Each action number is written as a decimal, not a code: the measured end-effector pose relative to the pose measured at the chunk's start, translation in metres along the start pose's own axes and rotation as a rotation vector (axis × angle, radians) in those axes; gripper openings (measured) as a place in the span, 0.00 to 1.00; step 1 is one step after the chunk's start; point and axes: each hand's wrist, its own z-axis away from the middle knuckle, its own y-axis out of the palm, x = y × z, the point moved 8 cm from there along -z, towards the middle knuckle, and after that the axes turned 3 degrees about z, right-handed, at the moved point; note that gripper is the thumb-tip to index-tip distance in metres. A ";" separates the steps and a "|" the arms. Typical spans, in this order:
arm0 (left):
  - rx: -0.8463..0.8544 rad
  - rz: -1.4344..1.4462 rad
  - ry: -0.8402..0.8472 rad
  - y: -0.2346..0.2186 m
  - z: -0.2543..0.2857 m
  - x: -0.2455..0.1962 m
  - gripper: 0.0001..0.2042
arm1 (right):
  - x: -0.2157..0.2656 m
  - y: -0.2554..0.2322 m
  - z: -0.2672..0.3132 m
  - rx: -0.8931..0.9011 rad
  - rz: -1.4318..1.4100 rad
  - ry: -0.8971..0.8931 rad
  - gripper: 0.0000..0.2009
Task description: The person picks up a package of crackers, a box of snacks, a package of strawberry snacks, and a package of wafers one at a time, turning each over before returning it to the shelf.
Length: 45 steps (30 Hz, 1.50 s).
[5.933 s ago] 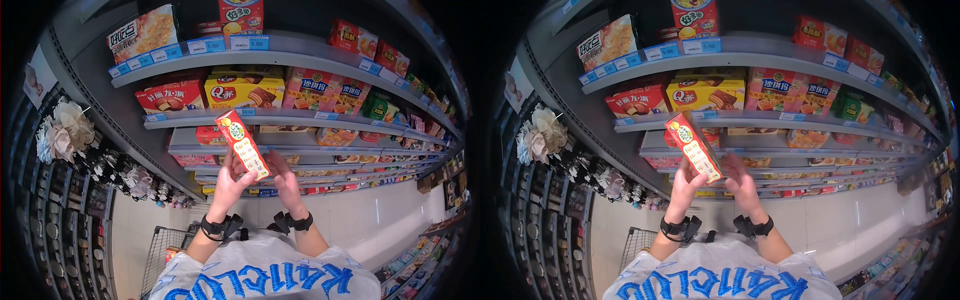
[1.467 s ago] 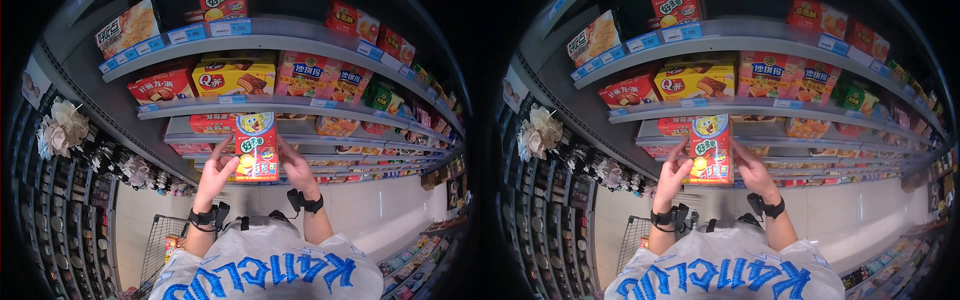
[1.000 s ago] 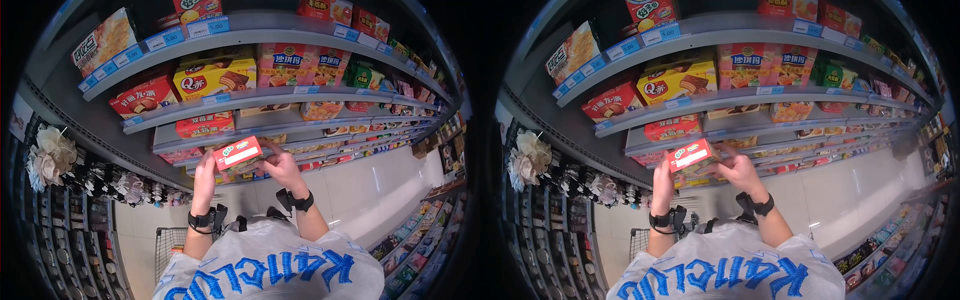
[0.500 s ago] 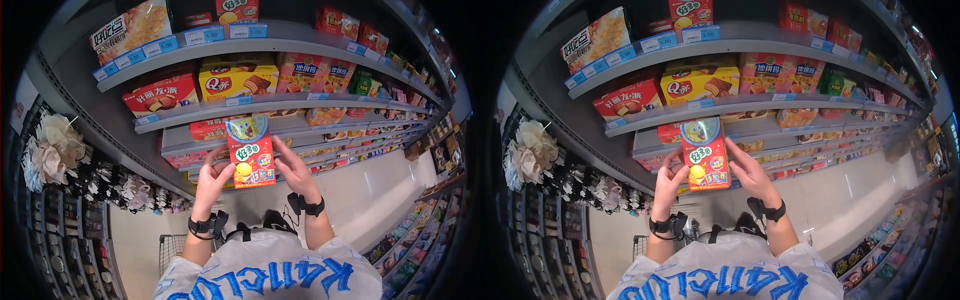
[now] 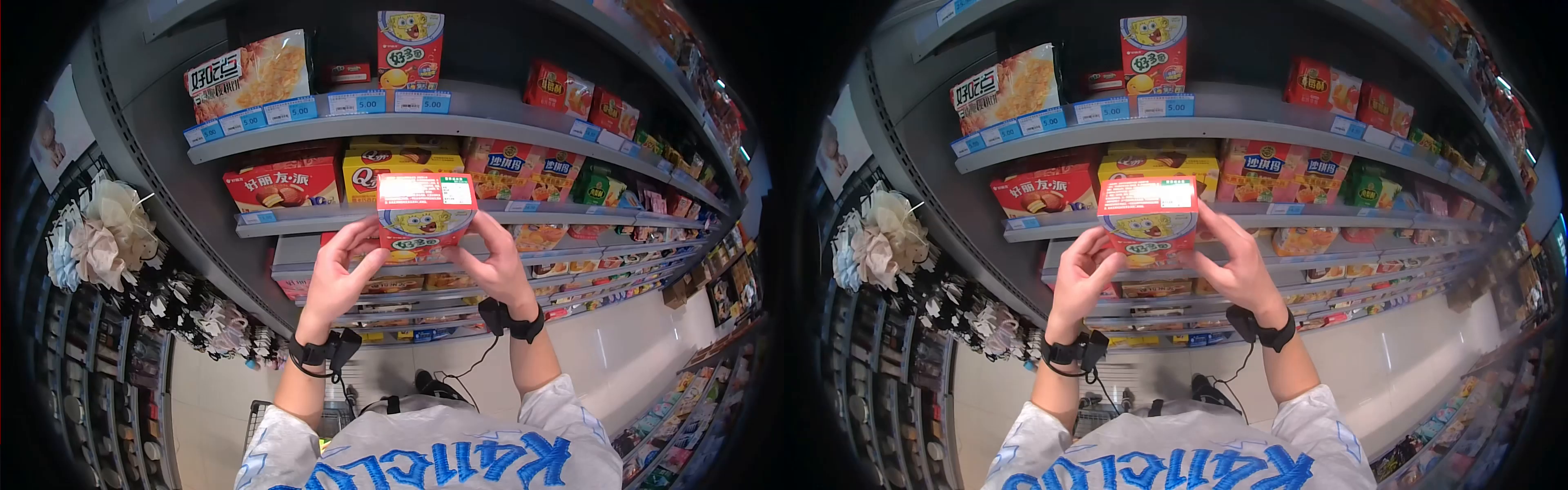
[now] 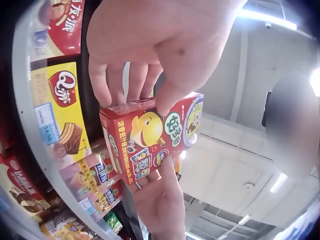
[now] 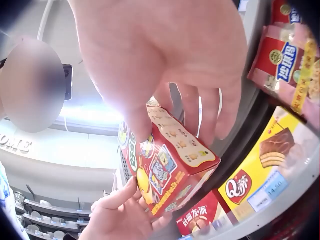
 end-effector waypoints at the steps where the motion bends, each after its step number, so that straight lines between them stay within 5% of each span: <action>1: 0.039 -0.005 0.054 0.004 -0.010 -0.009 0.24 | 0.002 -0.008 -0.008 -0.023 -0.002 -0.037 0.35; 12: 0.027 -0.260 0.470 0.059 -0.095 -0.089 0.25 | 0.029 -0.092 -0.067 -0.310 0.038 -0.379 0.28; 17: 0.026 -0.320 0.593 0.075 -0.130 -0.110 0.24 | 0.022 -0.118 -0.091 -0.382 0.061 -0.297 0.28; 22: -0.095 -0.292 0.689 0.071 -0.145 -0.120 0.21 | 0.031 -0.120 -0.126 -0.400 -0.031 -0.421 0.26; 32: -0.236 -0.330 0.675 0.041 -0.141 -0.123 0.17 | 0.049 -0.106 -0.158 -0.383 0.045 -0.607 0.24; 45: -0.097 -0.252 0.614 0.088 -0.186 -0.089 0.17 | 0.006 -0.156 -0.144 -0.399 0.048 -0.432 0.26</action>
